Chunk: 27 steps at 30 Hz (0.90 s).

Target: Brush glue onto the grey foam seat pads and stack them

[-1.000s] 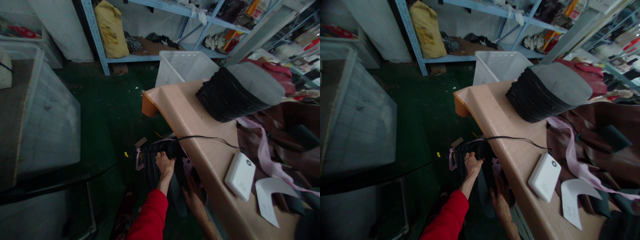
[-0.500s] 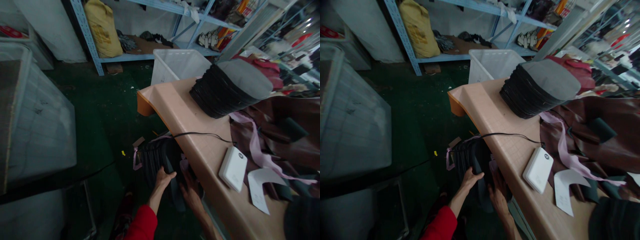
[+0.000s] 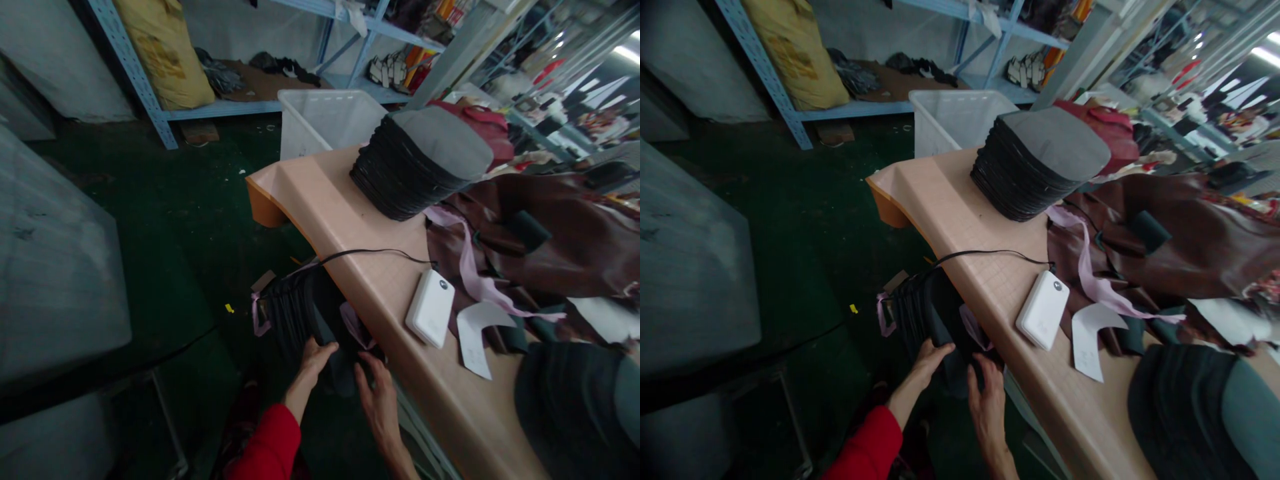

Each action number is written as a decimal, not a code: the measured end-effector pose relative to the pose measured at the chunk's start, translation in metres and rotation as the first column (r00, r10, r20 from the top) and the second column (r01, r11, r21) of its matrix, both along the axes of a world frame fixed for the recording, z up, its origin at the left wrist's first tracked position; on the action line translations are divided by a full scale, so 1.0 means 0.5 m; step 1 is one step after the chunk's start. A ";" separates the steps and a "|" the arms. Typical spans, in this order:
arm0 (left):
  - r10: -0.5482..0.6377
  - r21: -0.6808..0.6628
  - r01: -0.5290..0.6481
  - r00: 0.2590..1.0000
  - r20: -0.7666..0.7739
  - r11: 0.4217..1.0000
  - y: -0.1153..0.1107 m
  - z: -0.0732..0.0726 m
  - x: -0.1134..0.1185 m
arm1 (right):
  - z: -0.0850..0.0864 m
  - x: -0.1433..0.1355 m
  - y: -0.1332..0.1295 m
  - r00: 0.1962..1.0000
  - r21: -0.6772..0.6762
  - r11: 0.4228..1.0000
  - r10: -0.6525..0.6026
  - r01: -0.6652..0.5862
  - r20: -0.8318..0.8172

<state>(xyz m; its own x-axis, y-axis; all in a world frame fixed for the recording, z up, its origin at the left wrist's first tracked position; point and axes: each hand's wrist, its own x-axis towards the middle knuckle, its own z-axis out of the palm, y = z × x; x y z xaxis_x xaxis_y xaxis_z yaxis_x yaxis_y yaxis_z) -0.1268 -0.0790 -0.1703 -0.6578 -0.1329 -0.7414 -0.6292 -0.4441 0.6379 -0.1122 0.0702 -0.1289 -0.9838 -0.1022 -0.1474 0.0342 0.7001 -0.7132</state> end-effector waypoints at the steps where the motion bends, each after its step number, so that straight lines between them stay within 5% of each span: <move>1: -0.009 0.041 0.009 1.000 0.000 0.999 0.000 0.001 0.002 | 0.002 0.039 -0.002 0.992 -0.098 0.991 -0.079 0.088 0.094; 3: -0.026 0.114 0.026 1.000 0.003 0.993 0.001 0.003 0.008 | -0.010 0.115 -0.013 0.888 -0.322 0.902 -0.125 0.288 0.442; 5: -0.039 0.169 0.038 0.999 0.005 0.985 0.003 0.004 0.013 | -0.035 0.166 -0.032 0.723 -0.485 0.710 -0.049 0.511 0.689; 8: -0.042 0.210 0.040 0.999 0.002 0.977 0.007 0.003 0.017 | -0.073 0.174 -0.060 0.667 -0.618 0.456 0.069 0.641 0.742; 13: -0.029 0.219 0.029 1.000 -0.003 0.975 0.011 0.000 0.014 | -0.105 0.118 -0.065 0.735 -0.701 0.311 0.010 0.642 0.678; 18: -0.029 0.230 0.030 1.000 -0.004 0.973 0.012 0.003 0.011 | -0.130 0.111 -0.020 0.680 -0.672 0.116 -0.188 0.732 0.708; 20: -0.032 0.234 0.033 0.999 -0.008 0.972 0.012 0.004 0.010 | -0.140 0.105 0.004 0.680 -0.673 0.127 -0.246 0.729 0.691; 25: -0.010 0.178 0.013 1.000 -0.019 0.984 0.013 -0.010 0.013 | -0.163 0.067 0.046 0.780 -0.650 0.440 -0.256 0.619 0.570; 27: 0.020 0.122 -0.016 0.999 -0.028 0.992 0.013 -0.019 0.014 | -0.171 0.053 0.050 0.744 -0.588 0.488 -0.229 0.645 0.627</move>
